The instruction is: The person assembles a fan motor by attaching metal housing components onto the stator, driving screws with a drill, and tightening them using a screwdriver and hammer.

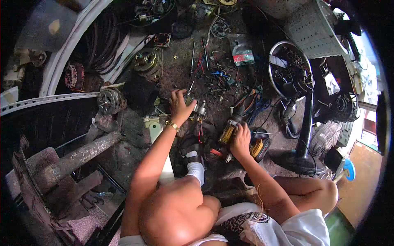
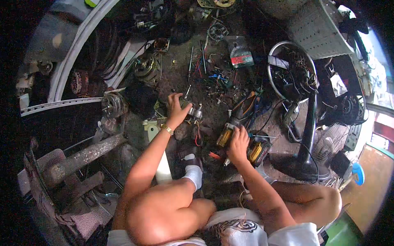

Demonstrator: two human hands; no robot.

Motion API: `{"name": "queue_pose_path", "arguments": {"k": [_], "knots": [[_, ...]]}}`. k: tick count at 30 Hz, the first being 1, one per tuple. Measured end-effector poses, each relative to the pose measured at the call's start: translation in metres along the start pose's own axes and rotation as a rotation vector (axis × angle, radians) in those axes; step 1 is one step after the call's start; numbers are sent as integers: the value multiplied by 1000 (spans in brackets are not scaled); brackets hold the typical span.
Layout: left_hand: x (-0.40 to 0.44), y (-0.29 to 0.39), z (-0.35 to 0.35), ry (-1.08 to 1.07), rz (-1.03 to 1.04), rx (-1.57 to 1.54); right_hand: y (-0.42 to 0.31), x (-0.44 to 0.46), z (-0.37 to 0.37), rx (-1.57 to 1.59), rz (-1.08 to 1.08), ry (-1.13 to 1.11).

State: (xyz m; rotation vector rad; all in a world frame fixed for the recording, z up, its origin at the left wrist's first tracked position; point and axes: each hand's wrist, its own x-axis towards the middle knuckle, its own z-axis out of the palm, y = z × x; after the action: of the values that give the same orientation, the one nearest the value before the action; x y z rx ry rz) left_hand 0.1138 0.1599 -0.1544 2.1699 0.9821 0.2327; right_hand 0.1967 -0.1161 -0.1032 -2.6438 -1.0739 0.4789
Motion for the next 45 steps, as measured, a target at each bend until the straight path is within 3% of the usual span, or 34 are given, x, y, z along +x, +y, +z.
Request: {"name": "queue_pose_path", "arguments": {"k": [2,6,10,12,14,16,17,18,20,22,24,45], "knots": [[-3,-1,0,25,47,6,11,-15,5,-170,-97,-19],[-7,17,-9,75,78,17,17,-3,9,-375,-9,-141],[-13,20,-9,-8,29,8,18,14,-26,-53,31,-250],[-18,21,-9,-19,76,124,13,10,-44,298,156,-143],[-16,21,-6,7,83,100,4,8,-65,424,226,39],[-15,18,-3,10,29,47,23,15,-50,1006,255,36],[-15,17,-3,10,32,45,18,14,-59,1289,535,-48],[-14,16,-2,22,44,64,12,17,-64,1286,530,-45],[-17,19,0,25,50,82,-1,21,-66,1597,738,-134],[-15,26,-3,15,-76,-14,-10,27,-52,1578,731,-103],[-16,21,-1,44,-21,31,-19,34,-43,1793,793,-248],[-17,19,1,81,-8,25,-40,32,-8,1848,791,-360]]}}
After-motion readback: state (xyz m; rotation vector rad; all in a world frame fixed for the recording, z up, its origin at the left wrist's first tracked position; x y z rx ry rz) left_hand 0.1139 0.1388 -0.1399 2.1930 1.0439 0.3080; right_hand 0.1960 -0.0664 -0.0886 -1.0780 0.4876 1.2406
